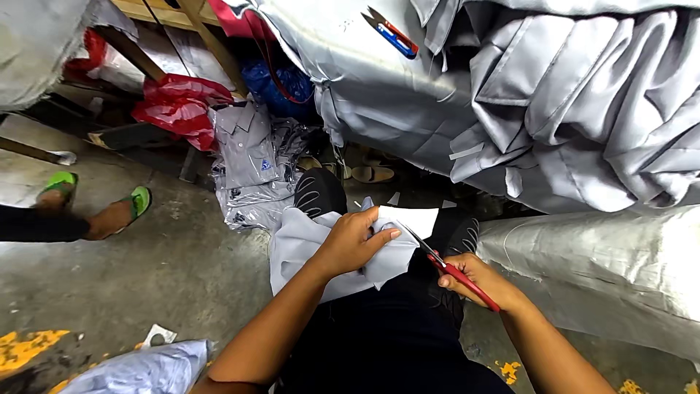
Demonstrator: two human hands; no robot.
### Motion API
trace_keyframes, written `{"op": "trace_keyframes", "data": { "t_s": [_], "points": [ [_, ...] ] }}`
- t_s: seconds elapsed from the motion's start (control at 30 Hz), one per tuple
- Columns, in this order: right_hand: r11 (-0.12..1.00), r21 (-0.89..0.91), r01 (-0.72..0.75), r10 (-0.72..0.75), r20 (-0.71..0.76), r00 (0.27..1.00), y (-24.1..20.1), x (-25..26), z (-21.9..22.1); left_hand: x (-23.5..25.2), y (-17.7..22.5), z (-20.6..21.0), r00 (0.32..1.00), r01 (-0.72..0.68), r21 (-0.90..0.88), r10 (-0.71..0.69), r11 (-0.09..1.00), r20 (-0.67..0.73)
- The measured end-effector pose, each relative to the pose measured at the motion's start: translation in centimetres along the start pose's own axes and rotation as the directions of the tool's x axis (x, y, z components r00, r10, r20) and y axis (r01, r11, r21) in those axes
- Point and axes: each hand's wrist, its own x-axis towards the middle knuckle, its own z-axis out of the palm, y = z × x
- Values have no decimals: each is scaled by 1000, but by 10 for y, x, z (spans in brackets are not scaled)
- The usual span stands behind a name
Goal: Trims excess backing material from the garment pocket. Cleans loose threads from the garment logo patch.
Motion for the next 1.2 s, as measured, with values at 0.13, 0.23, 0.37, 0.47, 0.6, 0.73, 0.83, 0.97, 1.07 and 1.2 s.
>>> {"op": "trace_keyframes", "data": {
  "t_s": [0.13,0.23,0.37,0.47,0.6,0.73,0.83,0.97,1.07,1.2],
  "points": [
    [999,2,33,-33,35,999,0,2,-1,1,1,-2,998,-22,-19,23,1000,65],
    [999,-17,30,-29,23,999,-2,4,1,2,2,-4,996,-23,-11,24,1000,85],
    [1000,7,13,-13,-23,1000,0,6,6,2,1,-5,996,-32,-17,33,999,83],
    [998,43,53,-53,-5,999,2,7,7,2,2,-6,994,-35,-14,36,999,106],
    [995,53,85,-87,23,996,2,13,11,4,1,-3,988,-45,26,41,999,152],
    [995,97,21,-22,3,1000,4,14,12,4,2,-6,985,-33,25,28,999,171],
    [992,128,6,0,-47,999,2,15,12,4,1,-7,983,-34,2,33,999,180],
    [993,118,19,13,-260,966,-17,29,10,7,1,-1,974,-38,79,19,996,225],
    [997,68,25,0,-346,938,-37,50,14,10,6,8,958,-59,163,10,985,286],
    [997,49,54,-35,-331,943,-50,73,21,12,8,9,938,-63,196,-9,979,347]
  ]
}}
